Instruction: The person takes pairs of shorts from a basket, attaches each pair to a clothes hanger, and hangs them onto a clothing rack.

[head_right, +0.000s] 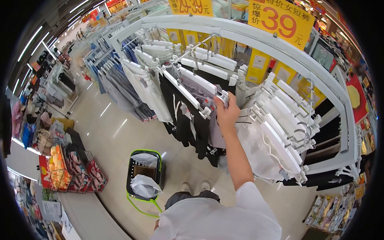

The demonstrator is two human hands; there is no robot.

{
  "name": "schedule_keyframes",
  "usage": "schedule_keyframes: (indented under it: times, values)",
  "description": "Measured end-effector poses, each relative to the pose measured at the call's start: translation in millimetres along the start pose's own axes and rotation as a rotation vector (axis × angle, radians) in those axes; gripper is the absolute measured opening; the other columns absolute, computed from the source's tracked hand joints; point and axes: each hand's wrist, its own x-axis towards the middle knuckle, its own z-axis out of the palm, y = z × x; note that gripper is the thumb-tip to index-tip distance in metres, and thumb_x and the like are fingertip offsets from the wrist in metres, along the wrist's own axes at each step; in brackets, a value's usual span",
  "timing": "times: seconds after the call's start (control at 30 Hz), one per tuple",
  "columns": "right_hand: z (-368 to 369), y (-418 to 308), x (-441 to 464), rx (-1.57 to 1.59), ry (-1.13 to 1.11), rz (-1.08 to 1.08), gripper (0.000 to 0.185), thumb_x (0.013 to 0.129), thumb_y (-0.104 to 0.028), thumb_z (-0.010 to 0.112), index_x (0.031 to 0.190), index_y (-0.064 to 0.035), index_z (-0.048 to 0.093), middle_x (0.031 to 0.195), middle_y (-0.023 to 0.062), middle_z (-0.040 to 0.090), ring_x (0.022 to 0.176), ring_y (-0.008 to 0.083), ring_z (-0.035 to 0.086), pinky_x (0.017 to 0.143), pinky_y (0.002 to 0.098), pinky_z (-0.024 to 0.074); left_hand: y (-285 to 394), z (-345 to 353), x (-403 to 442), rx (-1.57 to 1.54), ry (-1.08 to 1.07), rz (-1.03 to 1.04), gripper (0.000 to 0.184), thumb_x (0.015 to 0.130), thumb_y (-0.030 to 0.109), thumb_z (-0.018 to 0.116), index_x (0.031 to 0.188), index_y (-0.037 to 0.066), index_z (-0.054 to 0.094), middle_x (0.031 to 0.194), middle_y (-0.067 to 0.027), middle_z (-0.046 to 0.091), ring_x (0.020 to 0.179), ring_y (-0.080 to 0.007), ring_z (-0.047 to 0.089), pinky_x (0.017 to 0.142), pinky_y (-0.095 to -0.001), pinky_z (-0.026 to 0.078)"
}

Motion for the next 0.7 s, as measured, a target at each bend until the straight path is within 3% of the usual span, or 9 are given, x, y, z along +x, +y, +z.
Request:
schedule_keyframes:
  times: [0.2, 0.27, 0.33, 0.4, 0.47, 0.57, 0.63, 0.7]
  values:
    - [-2, 11, -1, 0.051, -0.095, 0.098, 0.039, 0.084, -0.027, 0.065, 0.11, -0.0006, 0.051, 0.084, 0.0108, 0.064, 0.074, 0.0166, 0.06, 0.07, 0.0284, 0.0472, -24, -9, -14, 0.033, 0.039, -0.023, 0.03, 0.083, 0.03, 0.056, 0.085, 0.001, 0.062, 0.068, -0.0088, 0.06, 0.053, -0.0174, 0.056, 0.046, -0.0311, 0.044]
    - [-1, 24, -11, 0.255, -0.061, 0.134, 0.036, 0.089, -0.026, 0.057, 0.111, 0.0008, 0.049, 0.083, 0.0035, 0.056, 0.073, 0.011, 0.051, 0.069, 0.0233, 0.0425, -40, -12, -15, 0.046, 0.04, -0.034, 0.031, 0.083, 0.031, 0.056, 0.084, 0.001, 0.062, 0.066, -0.0085, 0.059, 0.053, -0.0172, 0.055, 0.045, -0.0312, 0.043]
    - [-8, 45, -30, 0.261, -0.128, 0.15, 0.035, 0.092, -0.024, 0.051, 0.116, 0.0019, 0.046, 0.086, 0.0039, 0.053, 0.075, 0.0115, 0.048, 0.071, 0.0241, 0.0411, -22, -13, -12, 0.052, 0.04, -0.044, 0.032, 0.083, 0.032, 0.056, 0.082, 0.001, 0.063, 0.064, -0.0082, 0.059, 0.052, -0.0169, 0.055, 0.044, -0.0312, 0.042]
    - [-19, 58, -54, 0.149, -0.13, 0.134, 0.038, 0.093, -0.026, 0.049, 0.118, 0.0026, 0.044, 0.09, 0.0067, 0.053, 0.078, 0.013, 0.048, 0.073, 0.0263, 0.0411, -16, -17, -12, 0.045, 0.043, -0.065, 0.033, 0.082, 0.033, 0.057, 0.081, 0.001, 0.064, 0.063, -0.0079, 0.058, 0.051, -0.0167, 0.055, 0.043, -0.0313, 0.042]
    - [-32, 65, -80, -0.036, -0.169, 0.348, 0.041, 0.093, -0.029, 0.05, 0.116, 0.0044, 0.046, 0.094, 0.0113, 0.054, 0.085, 0.017, 0.051, 0.079, 0.0296, 0.0419, -38, -21, -20, 0.022, 0.058, -0.103, 0.034, 0.082, 0.033, 0.057, 0.079, 0.001, 0.064, 0.061, -0.0076, 0.058, 0.05, -0.0164, 0.055, 0.042, -0.0314, 0.041]
    - [-49, 102, -125, -0.151, -0.232, 0.372, 0.043, 0.09, -0.028, 0.055, 0.114, 0.0064, 0.047, 0.103, 0.019, 0.055, 0.09, 0.0255, 0.054, 0.082, 0.0339, 0.0424, -25, -18, -14, -0.014, 0.158, -0.067, 0.037, 0.083, 0.036, 0.056, 0.076, 0.0, 0.064, 0.059, -0.0072, 0.057, 0.049, -0.0159, 0.055, 0.04, -0.0304, 0.04]
    - [-62, 115, -156, -0.206, -0.288, 0.367, 0.044, 0.089, -0.029, 0.056, 0.113, 0.0068, 0.049, 0.104, 0.0214, 0.056, 0.09, 0.0281, 0.055, 0.081, 0.0362, 0.0427, -40, -22, 5, 0.077, 0.162, -0.059, 0.031, 0.081, 0.03, 0.055, 0.079, -0.001, 0.064, 0.063, -0.0084, 0.059, 0.053, -0.0188, 0.058, 0.045, -0.0307, 0.045]
    - [-71, 128, -176, -0.256, -0.367, 0.363, 0.042, 0.087, -0.029, 0.058, 0.11, 0.0058, 0.054, 0.098, 0.0213, 0.06, 0.085, 0.0304, 0.057, 0.077, 0.0386, 0.0439, -13, -21, -3, -0.108, 0.158, -0.096, 0.029, 0.079, 0.025, 0.055, 0.083, -0.003, 0.063, 0.066, -0.0103, 0.06, 0.053, -0.0195, 0.058, 0.048, -0.0308, 0.049]
